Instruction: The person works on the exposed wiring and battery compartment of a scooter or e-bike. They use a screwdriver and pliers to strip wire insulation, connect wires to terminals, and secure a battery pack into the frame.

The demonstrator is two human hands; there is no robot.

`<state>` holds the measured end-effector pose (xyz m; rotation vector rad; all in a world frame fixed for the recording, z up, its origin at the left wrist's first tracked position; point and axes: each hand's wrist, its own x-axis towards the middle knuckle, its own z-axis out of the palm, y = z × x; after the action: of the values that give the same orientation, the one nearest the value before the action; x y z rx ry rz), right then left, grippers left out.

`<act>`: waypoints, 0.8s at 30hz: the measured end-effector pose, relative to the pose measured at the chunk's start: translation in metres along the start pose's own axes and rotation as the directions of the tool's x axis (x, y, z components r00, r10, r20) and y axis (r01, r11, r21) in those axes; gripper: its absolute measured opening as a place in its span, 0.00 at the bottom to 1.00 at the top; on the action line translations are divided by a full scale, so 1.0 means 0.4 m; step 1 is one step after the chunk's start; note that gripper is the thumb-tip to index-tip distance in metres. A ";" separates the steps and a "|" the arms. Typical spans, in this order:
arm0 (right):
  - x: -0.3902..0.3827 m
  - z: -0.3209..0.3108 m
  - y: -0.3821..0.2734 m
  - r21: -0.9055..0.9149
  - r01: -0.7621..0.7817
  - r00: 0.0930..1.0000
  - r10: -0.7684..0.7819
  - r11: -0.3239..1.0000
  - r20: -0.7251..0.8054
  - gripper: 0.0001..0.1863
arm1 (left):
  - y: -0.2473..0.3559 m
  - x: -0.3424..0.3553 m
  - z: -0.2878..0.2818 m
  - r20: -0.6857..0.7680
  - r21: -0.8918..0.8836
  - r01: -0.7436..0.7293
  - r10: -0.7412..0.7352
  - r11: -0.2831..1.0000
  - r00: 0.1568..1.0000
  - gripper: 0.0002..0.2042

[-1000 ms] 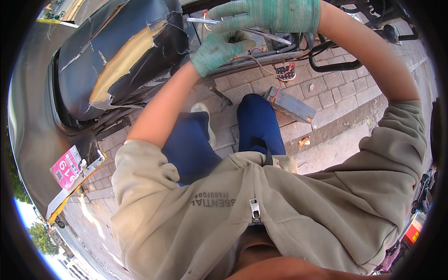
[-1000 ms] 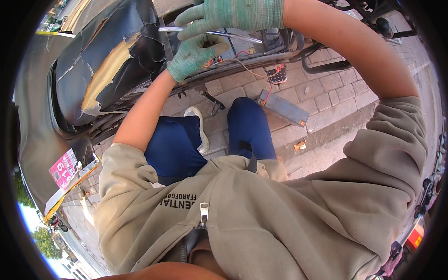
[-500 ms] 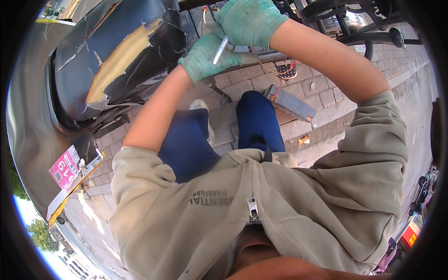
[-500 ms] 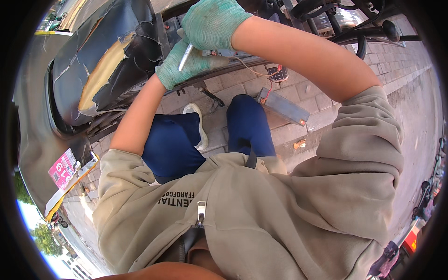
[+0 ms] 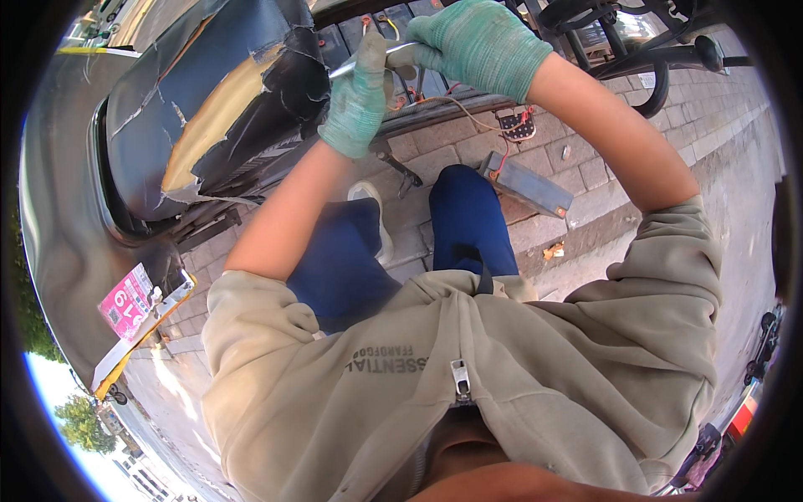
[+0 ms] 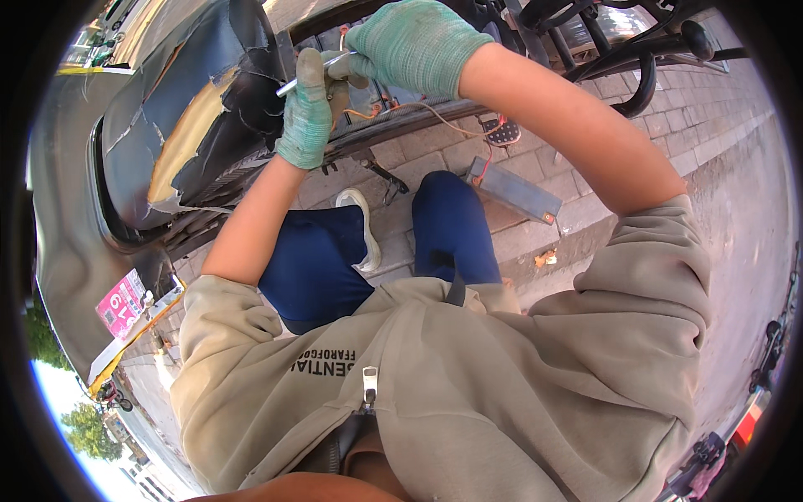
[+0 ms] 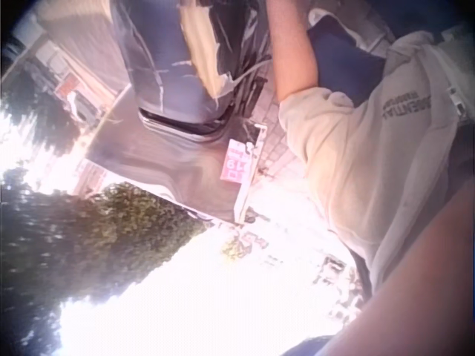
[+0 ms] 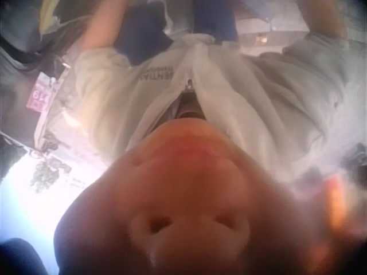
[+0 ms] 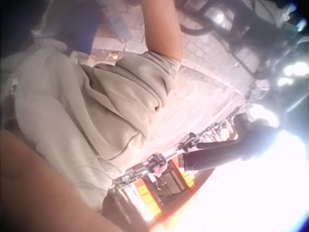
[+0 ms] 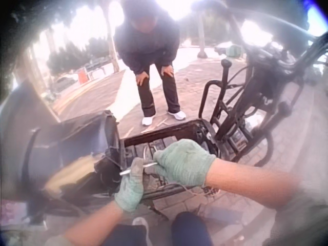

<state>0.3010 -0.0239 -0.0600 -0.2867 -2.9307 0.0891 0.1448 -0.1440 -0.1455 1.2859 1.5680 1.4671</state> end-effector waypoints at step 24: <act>0.108 -0.050 0.048 -0.208 0.760 0.639 -0.766 0.616 0.065 0.05 | -0.218 0.207 -0.030 0.211 -0.506 0.282 -0.200 0.815 0.957 0.21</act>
<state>0.2670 0.0044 -0.0338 0.9497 -2.7490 -0.3641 0.0865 -0.0628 -0.2138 0.8116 1.0660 1.4614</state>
